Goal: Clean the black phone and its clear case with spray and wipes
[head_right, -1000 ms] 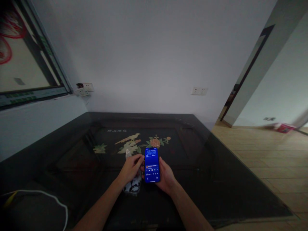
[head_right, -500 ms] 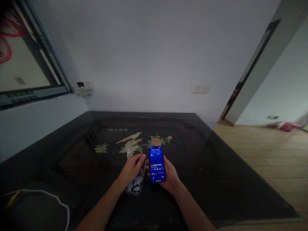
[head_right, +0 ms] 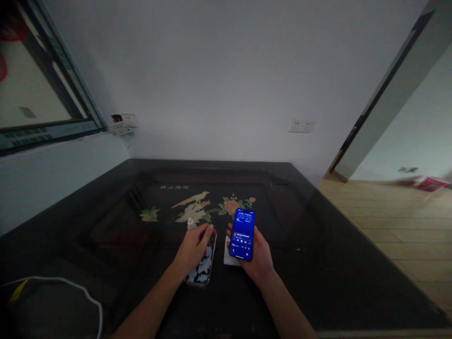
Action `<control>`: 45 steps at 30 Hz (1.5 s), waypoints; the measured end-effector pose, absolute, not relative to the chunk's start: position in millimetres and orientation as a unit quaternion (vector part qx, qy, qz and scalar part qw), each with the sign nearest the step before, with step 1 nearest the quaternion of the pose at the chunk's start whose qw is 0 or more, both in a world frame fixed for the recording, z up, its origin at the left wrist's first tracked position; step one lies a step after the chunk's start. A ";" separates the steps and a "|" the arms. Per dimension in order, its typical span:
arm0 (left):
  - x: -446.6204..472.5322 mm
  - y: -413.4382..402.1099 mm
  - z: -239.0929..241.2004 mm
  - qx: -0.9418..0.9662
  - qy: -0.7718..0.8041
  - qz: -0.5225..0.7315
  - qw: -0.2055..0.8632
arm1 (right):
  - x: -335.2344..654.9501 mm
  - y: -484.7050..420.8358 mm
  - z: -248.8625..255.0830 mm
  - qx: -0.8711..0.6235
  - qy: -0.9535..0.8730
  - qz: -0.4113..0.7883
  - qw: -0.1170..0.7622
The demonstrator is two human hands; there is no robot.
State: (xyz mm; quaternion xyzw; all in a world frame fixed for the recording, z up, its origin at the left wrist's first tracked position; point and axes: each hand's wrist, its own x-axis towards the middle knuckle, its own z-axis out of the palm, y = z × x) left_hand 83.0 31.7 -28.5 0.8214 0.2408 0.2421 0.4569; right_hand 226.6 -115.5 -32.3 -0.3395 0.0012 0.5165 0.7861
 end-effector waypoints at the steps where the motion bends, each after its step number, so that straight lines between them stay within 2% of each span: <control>1: 83.2 31.5 -28.4 0.822 0.240 0.240 0.457 | 228.6 -116.1 -32.4 -0.338 0.004 0.513 0.789; 11: 85.7 29.1 -28.7 0.850 0.208 0.229 0.426 | 219.4 -109.2 -40.1 -0.338 -0.011 0.550 0.763; 19: 88.3 27.2 -37.2 0.757 0.206 0.236 0.574 | 205.3 -105.8 -41.5 -0.340 -0.042 0.620 0.706; 28: 93.6 12.6 -44.8 0.687 0.168 0.193 0.680 | 192.5 -100.1 -36.9 -0.370 -0.049 0.572 0.730; 35: 92.2 11.3 -41.3 0.646 0.183 0.197 0.715 | 185.2 -105.4 -33.8 -0.333 -0.037 0.591 0.734; 45: 90.7 10.9 -30.8 0.613 0.202 0.186 0.741 | 193.4 -105.3 -40.8 -0.337 -0.154 0.583 0.723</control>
